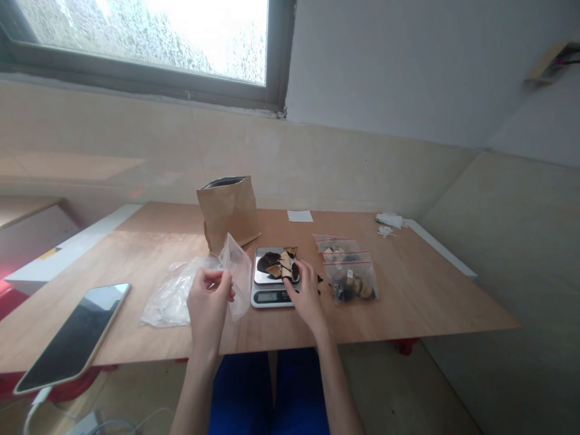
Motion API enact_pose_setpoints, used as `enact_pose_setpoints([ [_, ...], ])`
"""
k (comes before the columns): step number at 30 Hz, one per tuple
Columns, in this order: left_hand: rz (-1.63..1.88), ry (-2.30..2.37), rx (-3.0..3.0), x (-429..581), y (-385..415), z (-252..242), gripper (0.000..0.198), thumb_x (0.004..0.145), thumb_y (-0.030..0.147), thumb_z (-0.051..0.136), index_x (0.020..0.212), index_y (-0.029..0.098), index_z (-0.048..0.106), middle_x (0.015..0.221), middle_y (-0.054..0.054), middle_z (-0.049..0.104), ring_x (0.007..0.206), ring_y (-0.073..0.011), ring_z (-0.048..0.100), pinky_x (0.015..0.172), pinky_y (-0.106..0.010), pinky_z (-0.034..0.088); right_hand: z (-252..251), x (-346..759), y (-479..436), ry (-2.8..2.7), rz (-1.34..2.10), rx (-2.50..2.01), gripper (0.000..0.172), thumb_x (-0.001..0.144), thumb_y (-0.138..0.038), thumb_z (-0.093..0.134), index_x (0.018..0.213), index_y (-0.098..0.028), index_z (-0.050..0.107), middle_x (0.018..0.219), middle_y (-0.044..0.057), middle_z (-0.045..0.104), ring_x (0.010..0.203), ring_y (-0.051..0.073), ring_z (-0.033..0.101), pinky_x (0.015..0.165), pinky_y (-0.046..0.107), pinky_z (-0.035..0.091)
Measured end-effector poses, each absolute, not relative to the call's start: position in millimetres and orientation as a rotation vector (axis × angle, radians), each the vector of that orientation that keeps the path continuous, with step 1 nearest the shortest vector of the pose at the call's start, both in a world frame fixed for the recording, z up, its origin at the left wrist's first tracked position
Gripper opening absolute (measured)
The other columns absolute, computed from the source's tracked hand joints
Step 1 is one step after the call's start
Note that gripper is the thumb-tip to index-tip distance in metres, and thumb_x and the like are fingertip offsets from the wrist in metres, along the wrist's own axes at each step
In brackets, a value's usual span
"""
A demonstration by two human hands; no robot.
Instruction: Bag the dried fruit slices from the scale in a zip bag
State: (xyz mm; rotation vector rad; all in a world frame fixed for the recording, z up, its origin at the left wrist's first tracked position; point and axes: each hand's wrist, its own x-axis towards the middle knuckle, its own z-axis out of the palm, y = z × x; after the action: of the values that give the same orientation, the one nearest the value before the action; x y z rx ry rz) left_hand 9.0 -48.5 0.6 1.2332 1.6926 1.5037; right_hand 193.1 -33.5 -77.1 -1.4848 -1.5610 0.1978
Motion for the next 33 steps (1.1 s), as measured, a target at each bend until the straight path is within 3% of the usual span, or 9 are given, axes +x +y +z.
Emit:
enact_pose_setpoints([
  [4,1.484,1.633,1.163,14,-42,-9,0.016,0.070,0.032,0.057,0.067,0.019,0.048,0.048,0.005,0.053,0.046,-0.0128,0.053,0.050,-0.024,0.043,-83,188,-15,-1.640,0.169,-1.544,0.047,0.078,-0.024,0.056,0.121,-0.014,0.043,0.121,0.017,0.049,0.117,0.027,0.045,0.097,0.045,0.039],
  [12,1.464,1.559,1.122,16,-38,-27,0.023,0.068,0.040,0.059,0.069,0.018,0.050,0.049,0.005,0.053,0.045,-0.0132,0.053,0.049,-0.025,0.042,-90,173,-14,-1.521,0.133,-1.574,0.030,0.077,-0.014,0.050,0.107,-0.016,0.053,0.103,0.013,0.061,0.100,0.025,0.056,0.086,0.041,0.045],
  [23,1.452,1.556,1.073,17,-37,-37,0.027,0.068,0.043,0.060,0.071,0.018,0.050,0.056,0.004,0.054,0.046,-0.0131,0.054,0.049,-0.026,0.044,-57,173,-32,-1.313,0.365,-1.519,0.022,0.077,-0.021,0.051,0.097,-0.015,0.060,0.095,0.011,0.065,0.084,0.022,0.061,0.078,0.035,0.048],
  [27,1.449,1.641,1.105,20,-36,-40,0.026,0.070,0.044,0.057,0.074,0.018,0.052,0.069,-0.001,0.060,0.061,-0.0171,0.060,0.059,-0.030,0.049,-33,160,-34,-1.274,0.647,-1.315,0.023,0.077,-0.027,0.054,0.097,-0.016,0.060,0.100,0.009,0.065,0.086,0.019,0.062,0.077,0.030,0.050],
  [30,1.487,1.707,1.116,24,-38,-38,0.023,0.073,0.042,0.055,0.075,0.020,0.051,0.095,-0.008,0.064,0.080,-0.0207,0.063,0.071,-0.034,0.049,-20,146,-33,-1.250,0.936,-1.135,0.023,0.077,-0.030,0.056,0.095,-0.017,0.060,0.094,0.006,0.067,0.084,0.018,0.063,0.075,0.028,0.051],
  [33,1.538,1.686,1.081,28,-42,-34,0.020,0.076,0.040,0.052,0.075,0.021,0.047,0.118,-0.011,0.058,0.095,-0.0220,0.061,0.078,-0.035,0.049,-15,134,-30,-1.286,1.099,-1.098,0.022,0.076,-0.031,0.057,0.092,-0.016,0.060,0.084,0.004,0.067,0.078,0.017,0.064,0.071,0.028,0.051],
])
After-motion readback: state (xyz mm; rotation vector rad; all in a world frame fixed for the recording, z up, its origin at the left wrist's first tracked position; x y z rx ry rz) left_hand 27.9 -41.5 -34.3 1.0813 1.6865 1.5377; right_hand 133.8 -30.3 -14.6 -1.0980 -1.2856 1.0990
